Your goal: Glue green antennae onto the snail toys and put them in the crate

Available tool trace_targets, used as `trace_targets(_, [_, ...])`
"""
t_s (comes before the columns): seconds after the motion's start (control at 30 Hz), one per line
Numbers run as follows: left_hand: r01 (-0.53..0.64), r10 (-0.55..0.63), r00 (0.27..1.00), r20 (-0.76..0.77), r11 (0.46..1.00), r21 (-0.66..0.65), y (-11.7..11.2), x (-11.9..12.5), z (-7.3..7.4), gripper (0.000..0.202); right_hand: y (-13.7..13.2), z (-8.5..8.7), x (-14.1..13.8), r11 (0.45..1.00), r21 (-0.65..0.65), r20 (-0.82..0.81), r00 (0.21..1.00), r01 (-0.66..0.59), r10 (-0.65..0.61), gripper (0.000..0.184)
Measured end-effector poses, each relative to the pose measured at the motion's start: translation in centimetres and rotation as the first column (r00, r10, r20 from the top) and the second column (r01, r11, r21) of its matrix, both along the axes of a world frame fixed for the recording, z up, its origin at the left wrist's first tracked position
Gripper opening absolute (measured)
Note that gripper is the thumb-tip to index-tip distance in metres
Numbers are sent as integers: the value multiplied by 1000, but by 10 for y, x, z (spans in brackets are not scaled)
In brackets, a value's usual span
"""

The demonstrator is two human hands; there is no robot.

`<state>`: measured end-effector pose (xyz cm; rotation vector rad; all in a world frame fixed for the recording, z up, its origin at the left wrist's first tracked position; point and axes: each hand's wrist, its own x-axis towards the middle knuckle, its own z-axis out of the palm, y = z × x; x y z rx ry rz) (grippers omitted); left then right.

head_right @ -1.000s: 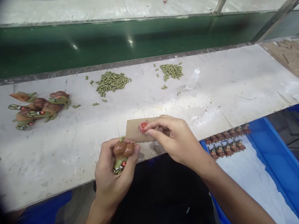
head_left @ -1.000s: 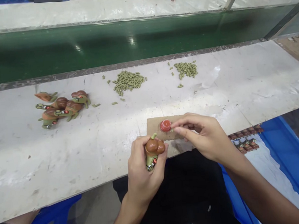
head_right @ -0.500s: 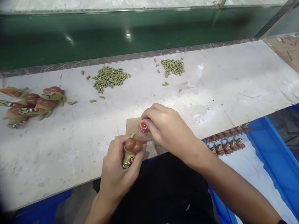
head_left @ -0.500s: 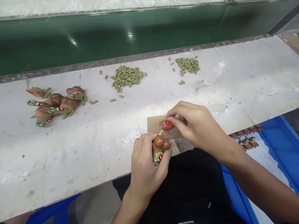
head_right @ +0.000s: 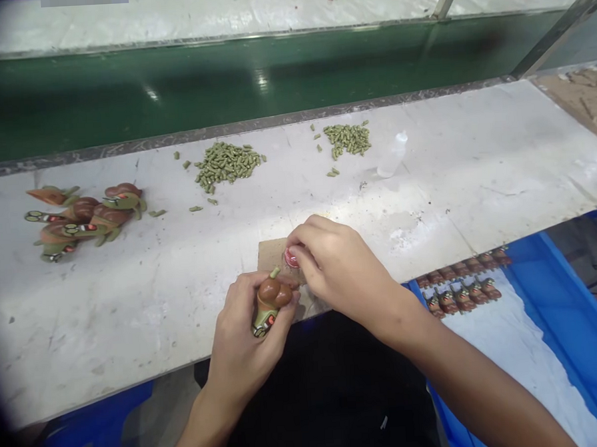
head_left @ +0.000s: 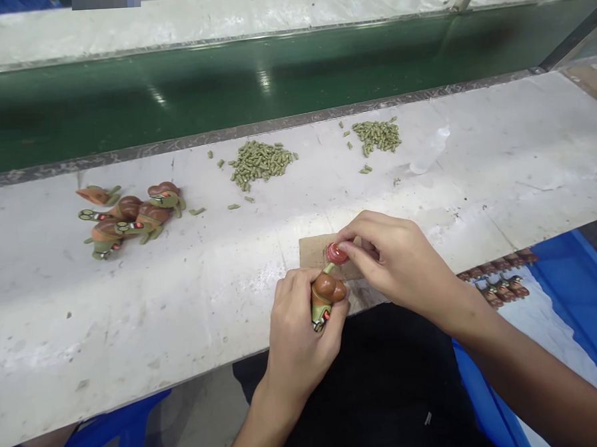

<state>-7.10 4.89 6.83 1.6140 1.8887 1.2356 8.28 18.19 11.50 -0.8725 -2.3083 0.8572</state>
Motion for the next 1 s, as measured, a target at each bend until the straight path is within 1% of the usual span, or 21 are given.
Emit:
trace_targets(0.1, [-1,1,1000,23,1000,-19,1,0,0,19,-1,1,2,1000,-9,3,1000,15,-15,21])
trace_targets(0.17, [8,-8,1000,25,1000,-23,2,-1,-1,19,-4,-1,3,998,-37,-48,997,54,-56,20])
trace_targets(0.23, [12,-12,1000,-1,1000,9,1,-1,-2,23,-7,-4,4,985,-121,-164,976,126,-145,17])
trace_targets(0.27, [0,0,1000,-9,999,35,-1,-1,-2,24,-9,-5,4,967,-205,-234,952,149,-196,14])
trace_targets(0.3, [-27,27,1000,5,998,59,-3,-1,-1,25,-12,-7,4,940,-308,-298,923,149,-244,11])
trace_targets(0.37, [-101,91,988,122,992,71,-9,0,2,23,-18,-10,7,858,-507,-391,865,83,-315,7])
trace_targets(0.4, [-124,110,971,211,991,51,-13,0,4,23,-21,-10,8,816,-578,-419,845,35,-333,7])
trace_targets(0.43, [-122,109,947,304,992,26,-16,0,7,23,-25,-11,10,781,-624,-440,829,-6,-345,7])
trace_targets(0.47, [-93,83,918,388,996,8,-18,0,10,22,-29,-11,12,759,-650,-458,816,-38,-352,6])
trace_targets(0.53, [-13,21,861,508,1000,-18,-21,0,16,20,-38,-11,15,724,-685,-487,790,-81,-372,7])
trace_targets(0.63, [63,-19,798,602,997,-52,-18,3,21,21,-49,-11,17,684,-720,-512,758,-120,-405,6])
trace_targets(0.7, [97,-40,773,633,994,-56,-15,6,21,15,-53,-11,17,679,-725,-513,750,-116,-419,5])
trace_targets(0.77, [134,-78,753,654,990,-36,-13,9,20,12,-54,-12,17,688,-718,-515,745,-104,-425,5])
trace_targets(0.87, [162,-99,729,678,986,-30,-13,11,17,13,-54,-13,18,697,-711,-517,742,-96,-426,6])
trace_targets(1.0, [191,-126,711,692,981,-18,-14,12,16,15,-54,-14,20,678,-727,-510,747,-108,-427,6])
